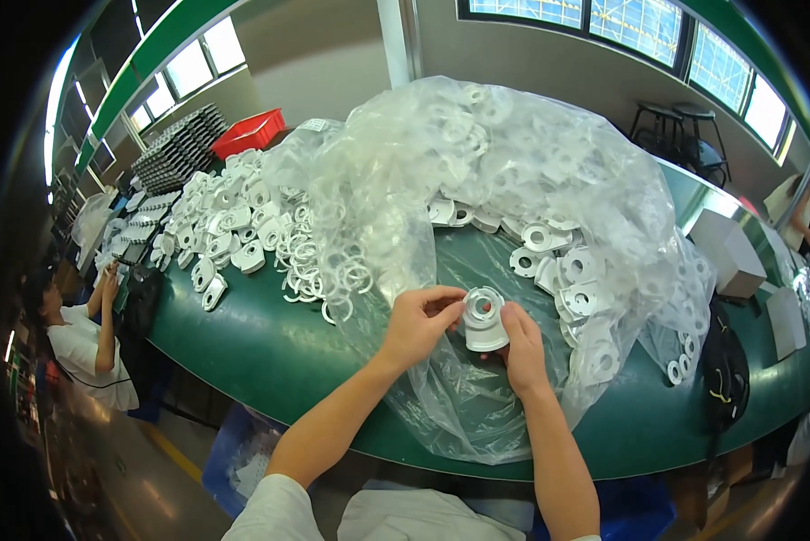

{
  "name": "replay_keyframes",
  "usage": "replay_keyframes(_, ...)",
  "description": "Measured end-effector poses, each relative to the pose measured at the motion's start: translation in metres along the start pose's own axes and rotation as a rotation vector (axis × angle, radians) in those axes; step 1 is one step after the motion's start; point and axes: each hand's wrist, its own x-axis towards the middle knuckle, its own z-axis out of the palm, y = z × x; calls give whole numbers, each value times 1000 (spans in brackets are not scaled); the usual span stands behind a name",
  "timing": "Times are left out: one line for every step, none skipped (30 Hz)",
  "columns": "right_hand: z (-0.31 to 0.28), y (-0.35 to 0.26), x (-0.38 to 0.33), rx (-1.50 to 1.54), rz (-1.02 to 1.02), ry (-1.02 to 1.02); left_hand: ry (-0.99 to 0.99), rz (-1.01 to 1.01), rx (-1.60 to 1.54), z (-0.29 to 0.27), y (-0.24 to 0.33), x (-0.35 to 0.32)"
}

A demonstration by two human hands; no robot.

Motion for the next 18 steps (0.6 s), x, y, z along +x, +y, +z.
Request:
replay_keyframes(0, 0, 0, -1, -7, -10, -1, -1, 0, 0, 0, 0)
replay_keyframes(1, 0, 0, 0, -7, -9, 12, 3, 5, -1, 0, 1)
replay_keyframes(1, 0, 0, -9, -4, -10, 25, 6, 11, -1, 0, 1)
replay_keyframes(1, 0, 1, -18, -2, -13, 25, 7, 11, 0, -1, 1)
replay_keyframes(1, 0, 1, -19, -3, -13, 39, 29, 21, 1, -2, 1)
replay_keyframes(0, 0, 1, -17, -7, -19, 53, 52, 31, 1, -2, 1)
replay_keyframes(0, 1, 1, -14, -11, -24, 54, 51, 31, 1, -2, 1)
replay_keyframes(0, 0, 1, -14, -10, -24, 66, 113, 92, 1, -2, 1)
replay_keyframes(1, 0, 1, -25, -10, -24, 79, 175, 153, 2, -1, 1)
replay_keyframes(1, -1, 0, -35, -10, -24, 79, 174, 153, 2, 0, 1)
replay_keyframes(1, 0, 0, -34, -9, -23, 88, 202, 197, 3, 1, 0)
replay_keyframes(1, 1, 1, -30, -17, -34, 98, 230, 240, 4, 3, -1)
replay_keyframes(0, 1, 2, -27, -27, -45, 97, 230, 240, 5, 4, -1)
replay_keyframes(0, 2, 2, -27, -27, -44, 122, 254, 289, 6, 5, -2)
replay_keyframes(-1, 2, 1, -28, -2, -43, 147, 278, 337, 7, 5, -2)
replay_keyframes(-1, 2, 1, -28, 23, -45, 148, 278, 338, 8, 6, -3)
replay_keyframes(0, 3, 1, -27, 22, -47, 159, 297, 386, 9, 6, -4)
replay_keyframes(2, 5, 1, -73, -18, -35, 170, 315, 435, 9, 7, -4)
